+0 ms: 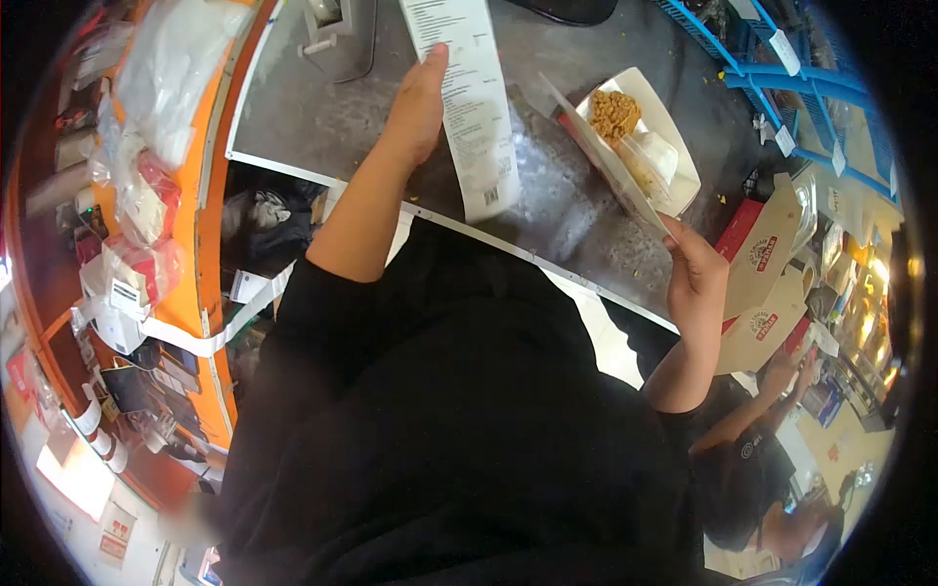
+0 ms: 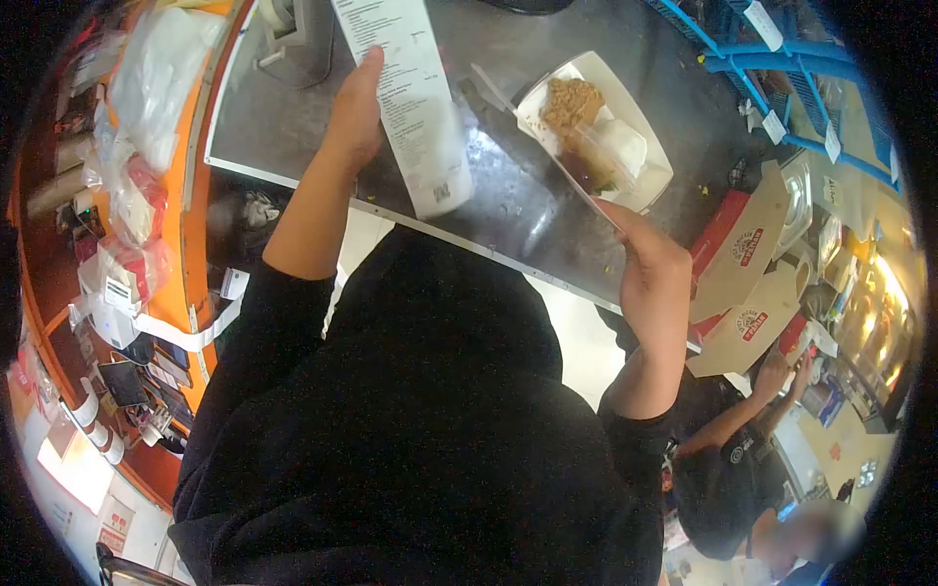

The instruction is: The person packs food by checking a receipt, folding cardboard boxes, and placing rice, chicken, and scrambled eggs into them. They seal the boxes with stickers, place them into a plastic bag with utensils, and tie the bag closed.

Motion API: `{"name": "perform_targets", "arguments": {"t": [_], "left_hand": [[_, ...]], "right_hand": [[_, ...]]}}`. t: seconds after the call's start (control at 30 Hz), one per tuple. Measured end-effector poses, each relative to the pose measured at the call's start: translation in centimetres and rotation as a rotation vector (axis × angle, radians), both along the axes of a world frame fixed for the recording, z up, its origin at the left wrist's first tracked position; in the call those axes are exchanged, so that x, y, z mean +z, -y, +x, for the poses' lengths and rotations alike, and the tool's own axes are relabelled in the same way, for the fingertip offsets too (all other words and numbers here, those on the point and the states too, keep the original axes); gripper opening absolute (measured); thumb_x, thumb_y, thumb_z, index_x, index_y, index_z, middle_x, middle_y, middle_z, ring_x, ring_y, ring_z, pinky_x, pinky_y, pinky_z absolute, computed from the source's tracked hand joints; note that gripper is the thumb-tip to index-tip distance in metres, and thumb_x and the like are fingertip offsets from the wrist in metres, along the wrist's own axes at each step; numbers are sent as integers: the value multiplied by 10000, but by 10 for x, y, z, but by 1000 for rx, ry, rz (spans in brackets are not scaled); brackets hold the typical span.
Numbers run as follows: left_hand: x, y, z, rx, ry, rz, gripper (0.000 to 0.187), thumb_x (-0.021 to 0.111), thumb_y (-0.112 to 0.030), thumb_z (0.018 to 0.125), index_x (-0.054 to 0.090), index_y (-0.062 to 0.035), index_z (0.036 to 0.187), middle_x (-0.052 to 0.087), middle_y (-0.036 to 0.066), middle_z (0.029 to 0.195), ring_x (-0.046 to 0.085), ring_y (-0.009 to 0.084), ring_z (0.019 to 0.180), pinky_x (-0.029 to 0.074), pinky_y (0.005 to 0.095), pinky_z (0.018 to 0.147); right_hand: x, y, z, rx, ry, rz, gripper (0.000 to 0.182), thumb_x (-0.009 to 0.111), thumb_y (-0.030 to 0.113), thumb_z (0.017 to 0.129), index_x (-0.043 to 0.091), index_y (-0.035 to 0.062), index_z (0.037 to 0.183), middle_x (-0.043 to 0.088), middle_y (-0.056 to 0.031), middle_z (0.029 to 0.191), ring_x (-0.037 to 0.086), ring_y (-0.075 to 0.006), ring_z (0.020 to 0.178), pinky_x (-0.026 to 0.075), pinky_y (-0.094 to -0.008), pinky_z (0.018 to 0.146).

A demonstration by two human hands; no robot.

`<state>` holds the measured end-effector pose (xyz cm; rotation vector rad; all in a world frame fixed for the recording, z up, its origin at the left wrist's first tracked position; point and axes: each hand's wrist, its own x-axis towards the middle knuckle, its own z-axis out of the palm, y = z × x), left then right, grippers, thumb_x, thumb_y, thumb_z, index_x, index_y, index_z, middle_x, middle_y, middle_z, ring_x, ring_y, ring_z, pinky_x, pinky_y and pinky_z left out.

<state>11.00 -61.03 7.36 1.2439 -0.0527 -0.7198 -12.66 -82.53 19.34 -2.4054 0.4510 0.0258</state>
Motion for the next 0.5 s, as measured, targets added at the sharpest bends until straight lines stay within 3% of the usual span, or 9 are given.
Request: {"name": "perform_targets", "arguments": {"t": [0.03,0.13,0.23,0.33,0.43,0.5], "left_hand": [[-11,-5,2,57,97,267,563,362,-451,999,423,-10,1343,568,176,1261,603,344,1038,497,422,844],[-35,-16,7,-60,664,882,510,520,-386,950,477,-11,1293,599,162,1130,594,352,933,473,419,784],[-46,-15,9,172,1286,1082,585,678,-350,839,473,-23,1279,557,155,1058,534,357,914,441,434,807],[-46,-11,4,352,1270,1076,774,762,-339,765,381,18,1337,522,191,1139,461,363,1065,364,462,940],[-60,-17,12,473,1436,931,697,779,-319,737,454,-35,1284,508,149,1085,484,350,963,413,445,851],[-64,-19,13,354,1346,970,747,803,-322,709,434,-39,1294,488,152,1132,467,348,1001,398,444,874]], "right_hand": [[0,-1,0,-3,10,4,447,451,-141,798,663,80,1124,685,-163,1011,675,-252,898,516,-316,804],[2,-6,2,-5,34,15,416,456,-138,797,671,53,1098,692,-152,1013,675,-247,927,514,-308,818],[4,-9,1,29,56,12,392,463,-136,787,675,31,1071,697,-145,1016,678,-259,934,516,-314,823],[5,-8,2,121,101,19,382,468,-138,765,682,25,1036,701,-141,1004,684,-278,916,522,-327,818],[6,-14,4,215,120,68,372,473,-140,744,688,26,999,705,-137,987,689,-291,891,531,-342,809],[7,-21,7,264,122,113,361,480,-134,739,691,32,980,708,-133,977,692,-296,876,536,-349,798]]}}
